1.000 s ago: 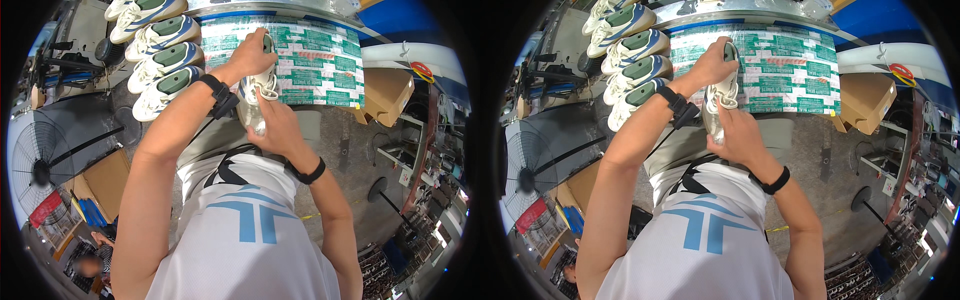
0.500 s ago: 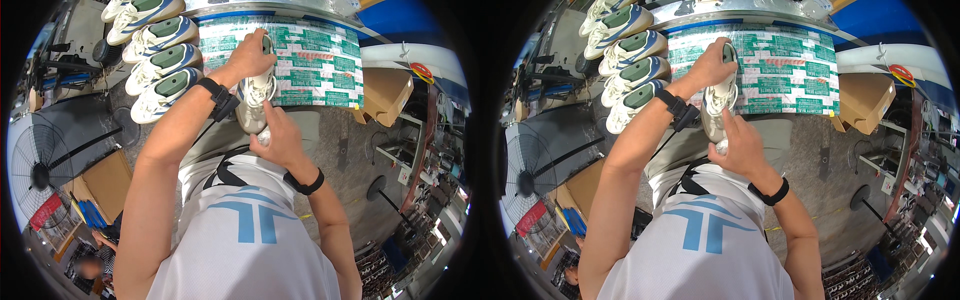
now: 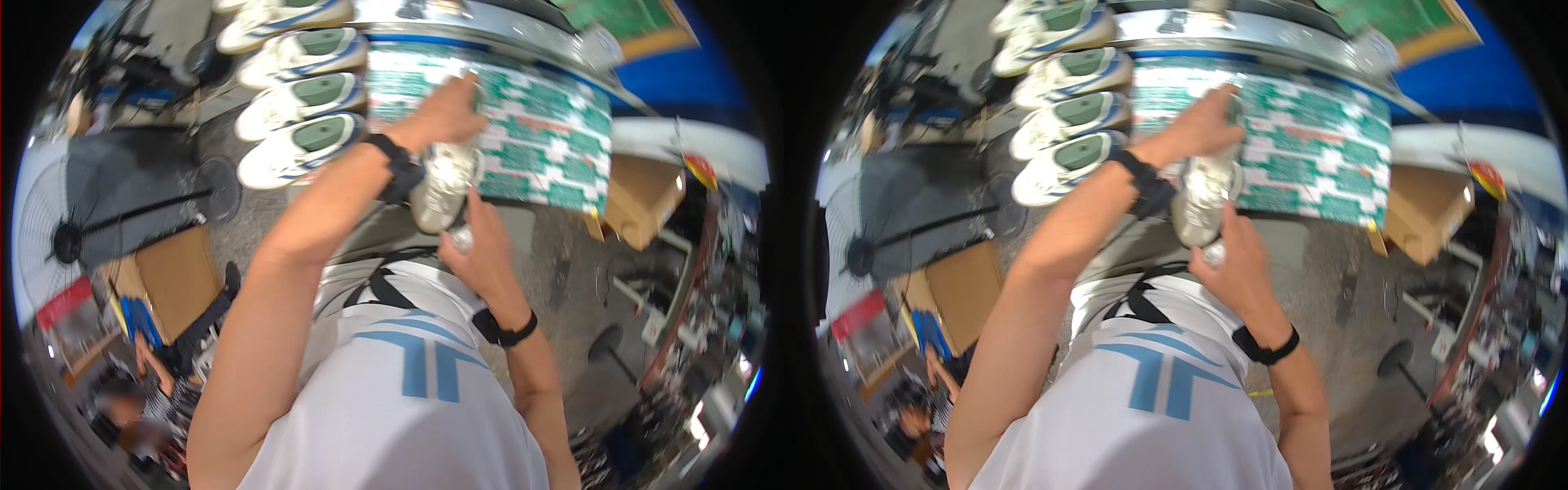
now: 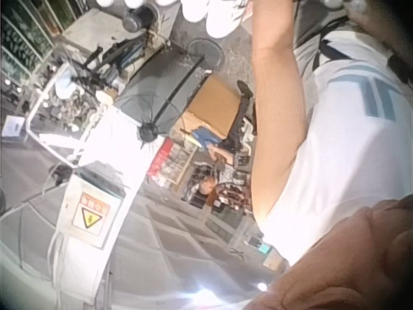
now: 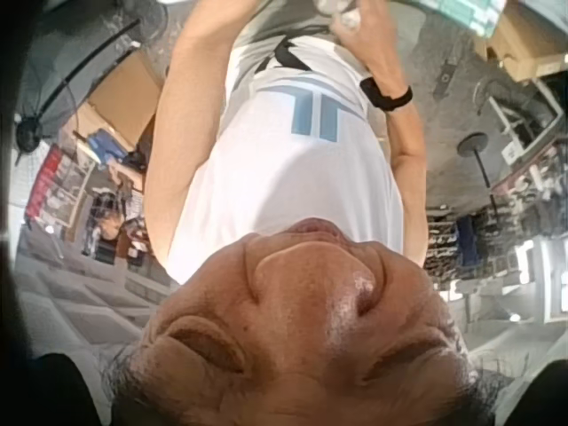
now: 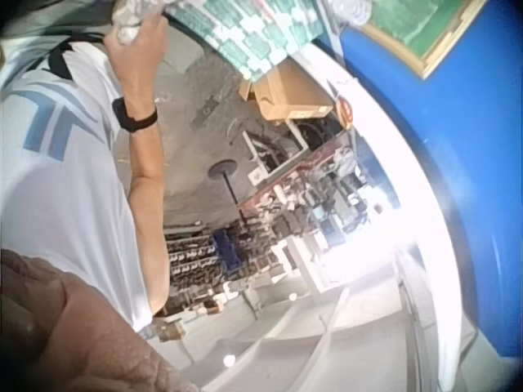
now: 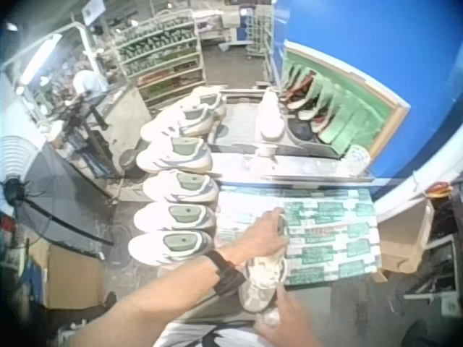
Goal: Inspecting, wiping, and organizing various shoes on an industrial assembly line.
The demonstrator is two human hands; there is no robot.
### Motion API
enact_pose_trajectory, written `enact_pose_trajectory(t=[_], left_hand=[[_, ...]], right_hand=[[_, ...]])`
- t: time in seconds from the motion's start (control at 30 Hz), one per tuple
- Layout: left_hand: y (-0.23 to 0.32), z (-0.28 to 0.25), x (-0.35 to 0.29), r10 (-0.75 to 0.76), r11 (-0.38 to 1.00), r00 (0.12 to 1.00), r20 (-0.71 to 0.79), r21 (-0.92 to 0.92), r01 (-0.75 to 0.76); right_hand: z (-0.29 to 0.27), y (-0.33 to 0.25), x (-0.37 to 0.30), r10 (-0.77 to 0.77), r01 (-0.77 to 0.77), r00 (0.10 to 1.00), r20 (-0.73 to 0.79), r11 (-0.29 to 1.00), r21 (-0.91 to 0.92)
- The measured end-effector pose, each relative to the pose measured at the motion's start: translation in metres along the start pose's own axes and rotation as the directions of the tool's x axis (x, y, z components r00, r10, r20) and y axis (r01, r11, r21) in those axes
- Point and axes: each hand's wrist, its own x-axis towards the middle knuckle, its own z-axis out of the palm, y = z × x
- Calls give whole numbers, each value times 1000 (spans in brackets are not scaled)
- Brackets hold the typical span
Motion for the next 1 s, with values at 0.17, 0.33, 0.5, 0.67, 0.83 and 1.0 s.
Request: enact_pose_trajectory(t=[0.17,0.33,0.5,0.67,0.83,1.0], left_hand=[[-17,0,0,77,993,996,44,-89,-72],[-25,-11,-10,196,938,981,-7,-290,-190],[-1,10,-78,-144,921,959,-243,-386,41],[-5,39,-126,-12,982,899,-437,-175,-72],[-10,27,-108,-128,944,925,-358,-331,3],[-2,-30,-127,-199,655,980,-29,-747,111]], right_hand=[[15,9,2,41,-44,999,26,993,110],[44,50,30,484,-386,865,-130,809,442],[72,69,33,337,-345,938,81,880,326],[76,69,33,450,-381,892,39,702,602],[57,71,41,307,-344,939,157,858,381],[36,71,48,369,-297,928,53,646,703]])
